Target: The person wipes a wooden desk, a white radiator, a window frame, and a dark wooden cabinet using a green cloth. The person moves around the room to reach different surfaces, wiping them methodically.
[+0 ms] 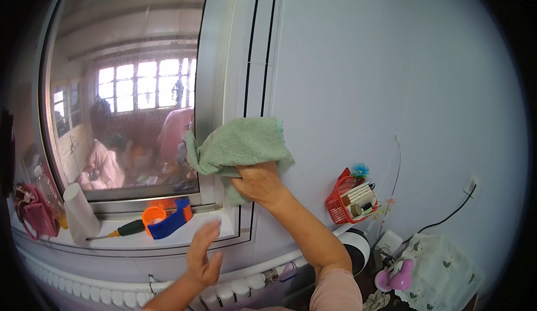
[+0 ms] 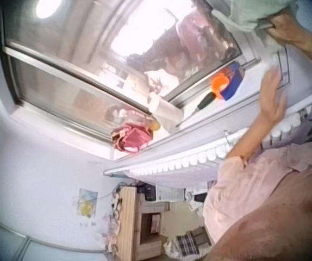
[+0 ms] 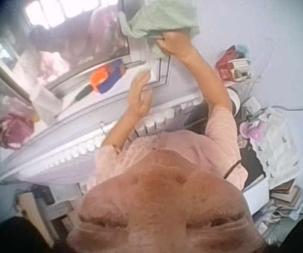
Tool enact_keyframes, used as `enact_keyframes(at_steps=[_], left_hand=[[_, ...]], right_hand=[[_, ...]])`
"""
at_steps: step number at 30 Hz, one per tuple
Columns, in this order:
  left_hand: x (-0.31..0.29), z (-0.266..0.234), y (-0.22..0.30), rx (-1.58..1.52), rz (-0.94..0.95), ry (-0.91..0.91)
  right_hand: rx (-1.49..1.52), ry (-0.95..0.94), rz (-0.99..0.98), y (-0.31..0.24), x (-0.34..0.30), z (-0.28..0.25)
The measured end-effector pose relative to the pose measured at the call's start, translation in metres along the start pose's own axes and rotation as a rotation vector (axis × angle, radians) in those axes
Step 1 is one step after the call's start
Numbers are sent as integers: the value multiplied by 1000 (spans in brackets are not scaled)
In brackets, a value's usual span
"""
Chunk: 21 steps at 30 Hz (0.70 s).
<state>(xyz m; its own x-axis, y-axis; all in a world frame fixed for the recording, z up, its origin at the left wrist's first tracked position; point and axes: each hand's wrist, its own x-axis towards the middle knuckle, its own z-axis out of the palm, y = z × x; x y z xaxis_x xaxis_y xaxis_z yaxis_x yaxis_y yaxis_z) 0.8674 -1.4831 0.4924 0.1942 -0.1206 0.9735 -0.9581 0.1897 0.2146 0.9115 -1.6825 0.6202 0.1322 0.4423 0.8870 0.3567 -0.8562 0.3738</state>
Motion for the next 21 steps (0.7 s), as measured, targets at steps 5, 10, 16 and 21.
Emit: enact_keyframes(at_steps=[5,10,16,21], left_hand=[[89,58,-49,-3,-130,29],[135,68,-86,173,-116,215],[273,69,-85,-161,-166,201],[408,34,-63,-234,16,101]], right_hand=[[196,-94,49,4,-12,-10],[179,-49,95,-32,-78,-49],[356,-443,291,-109,-254,-99],[487,-530,502,-136,-329,-95]])
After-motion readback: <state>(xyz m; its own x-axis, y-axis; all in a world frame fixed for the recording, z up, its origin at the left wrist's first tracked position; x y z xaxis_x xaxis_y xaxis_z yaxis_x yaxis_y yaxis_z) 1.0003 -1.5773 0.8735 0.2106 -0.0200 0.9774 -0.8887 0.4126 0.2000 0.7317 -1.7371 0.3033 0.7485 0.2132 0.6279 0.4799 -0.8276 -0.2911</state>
